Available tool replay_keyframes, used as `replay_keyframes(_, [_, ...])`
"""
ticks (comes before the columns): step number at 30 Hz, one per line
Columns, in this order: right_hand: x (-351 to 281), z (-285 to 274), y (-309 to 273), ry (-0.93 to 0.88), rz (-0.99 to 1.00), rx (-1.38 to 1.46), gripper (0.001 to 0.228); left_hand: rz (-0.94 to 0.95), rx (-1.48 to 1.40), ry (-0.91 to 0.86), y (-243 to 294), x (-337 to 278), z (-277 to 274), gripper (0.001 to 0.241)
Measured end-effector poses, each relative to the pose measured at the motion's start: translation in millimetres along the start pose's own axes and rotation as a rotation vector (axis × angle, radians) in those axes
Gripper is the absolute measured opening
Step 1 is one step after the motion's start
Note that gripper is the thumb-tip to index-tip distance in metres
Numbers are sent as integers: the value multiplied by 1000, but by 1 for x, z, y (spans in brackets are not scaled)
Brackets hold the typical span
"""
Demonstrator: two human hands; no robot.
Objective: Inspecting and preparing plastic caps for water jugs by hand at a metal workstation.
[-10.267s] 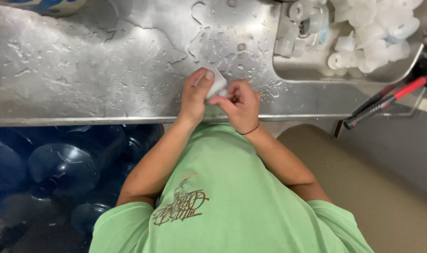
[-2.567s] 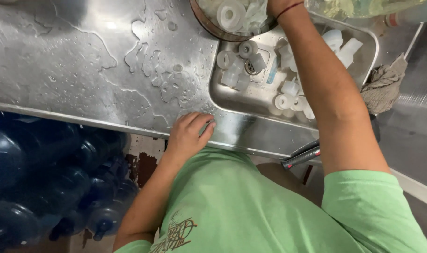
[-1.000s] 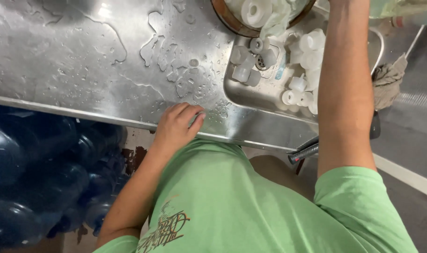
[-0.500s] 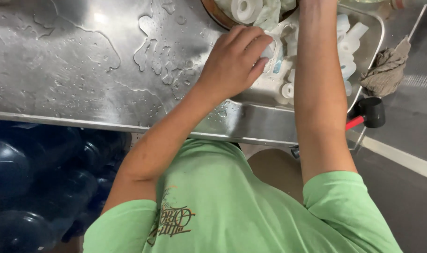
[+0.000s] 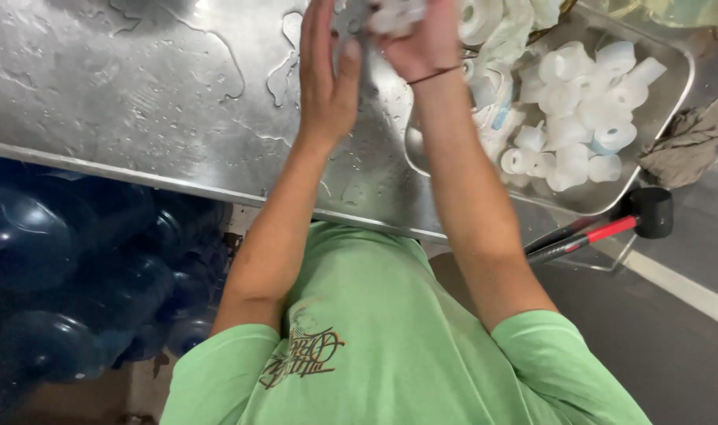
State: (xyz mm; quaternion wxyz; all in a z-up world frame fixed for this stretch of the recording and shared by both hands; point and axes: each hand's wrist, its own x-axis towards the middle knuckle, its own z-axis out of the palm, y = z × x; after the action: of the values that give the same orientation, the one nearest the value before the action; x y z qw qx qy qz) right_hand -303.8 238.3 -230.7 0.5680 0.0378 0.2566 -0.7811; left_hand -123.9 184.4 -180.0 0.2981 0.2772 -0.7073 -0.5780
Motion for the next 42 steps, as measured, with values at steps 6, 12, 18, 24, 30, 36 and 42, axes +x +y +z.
replay_keyframes(6, [30,35,109,556,-535,-419,5,-180,-281,24,-69,32,-10,57])
replay_keyframes(12, [9,49,134,538,-780,-823,34,-136,-216,-67,-81,20,-26,59])
replay_keyframes(18, [6,18,126,680,-802,-962,45,-60,-164,-121,-82,25,-58,55])
replay_keyframes(24, [1,9,110,658,-678,-1228,15,-109,-140,-191,-83,29,-87,41])
replay_keyframes(30, [-9,-44,94,537,-798,-1024,23,-141,-6,-190,-69,23,-113,32])
replay_keyframes(36, [-138,19,74,256,-435,9,20,-79,161,-188,-48,-4,-137,36])
replay_keyframes(42, [-249,-6,127,568,-402,84,28,308,232,-259,-11,-16,-101,16])
